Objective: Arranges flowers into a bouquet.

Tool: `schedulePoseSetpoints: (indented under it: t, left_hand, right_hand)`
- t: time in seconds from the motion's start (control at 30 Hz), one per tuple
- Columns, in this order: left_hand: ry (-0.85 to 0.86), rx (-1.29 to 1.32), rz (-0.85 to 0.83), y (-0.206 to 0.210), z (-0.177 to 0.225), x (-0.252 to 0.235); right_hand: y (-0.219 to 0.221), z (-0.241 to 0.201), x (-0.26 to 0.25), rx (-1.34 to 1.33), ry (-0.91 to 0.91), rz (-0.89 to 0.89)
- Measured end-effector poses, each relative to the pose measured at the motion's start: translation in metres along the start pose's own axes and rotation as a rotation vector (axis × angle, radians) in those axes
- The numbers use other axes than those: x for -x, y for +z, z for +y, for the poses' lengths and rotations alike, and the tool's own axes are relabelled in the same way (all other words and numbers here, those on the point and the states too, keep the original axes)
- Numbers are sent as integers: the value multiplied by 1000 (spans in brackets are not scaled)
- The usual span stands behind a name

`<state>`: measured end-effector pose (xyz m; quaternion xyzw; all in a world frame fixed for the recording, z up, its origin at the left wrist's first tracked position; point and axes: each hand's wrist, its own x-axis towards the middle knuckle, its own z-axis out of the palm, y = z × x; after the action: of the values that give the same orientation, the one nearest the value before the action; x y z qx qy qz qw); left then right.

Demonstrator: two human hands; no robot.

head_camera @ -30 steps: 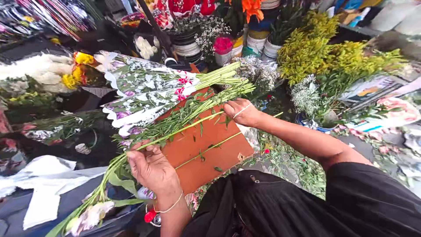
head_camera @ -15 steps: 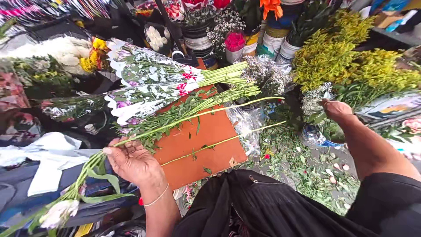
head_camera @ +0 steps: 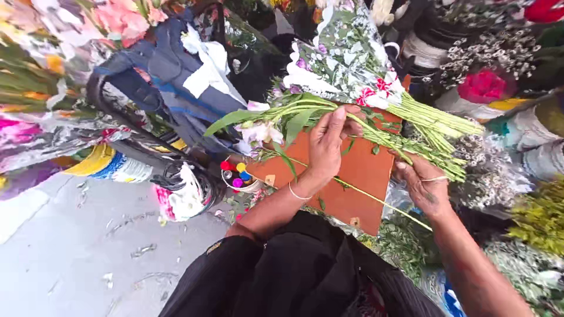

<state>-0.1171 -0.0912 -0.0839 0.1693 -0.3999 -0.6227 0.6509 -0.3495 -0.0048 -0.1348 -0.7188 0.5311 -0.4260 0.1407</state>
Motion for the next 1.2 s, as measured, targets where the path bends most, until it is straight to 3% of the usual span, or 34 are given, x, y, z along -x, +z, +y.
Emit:
schedulePoseSetpoints:
  t: [0.07,0.2,0.3,0.37,0.47,0.6,0.7,0.8,0.87,1.2]
  left_hand:
    - [-87,27,16,-33,9,-3]
    - [-296,-120,1,-125,7,23]
    - [-363,-550,-15,-182,-3,66]
    - [-225,-927,-156,-202,-13,87]
    - [-31,-1216,-496,-206,-26,84]
    - [-97,-1439,-685,-215,-49,73]
    - [-167,-1475,-705,-229,-68,83]
    - [-39,-1511,-658,-238,-80,97]
    - [-48,-1499,-673,-239,-80,99]
    - [18,-1528,-619,-238,-82,99]
  right_hand:
    - [-4,-12,-10,-11,-18,54]
    - [-34,-30,-20,69,-124,-84]
    - [-32,-31,-26,148,-152,-132]
    - [-18,-30,-34,155,-139,-151]
    - [14,-33,-60,106,-125,-157]
    - [59,-28,-86,32,-99,-180]
    - [88,8,-68,30,-13,-279]
    - [107,52,-28,87,99,-385]
    - [112,70,0,136,147,-393]
    - [131,62,45,270,200,-233]
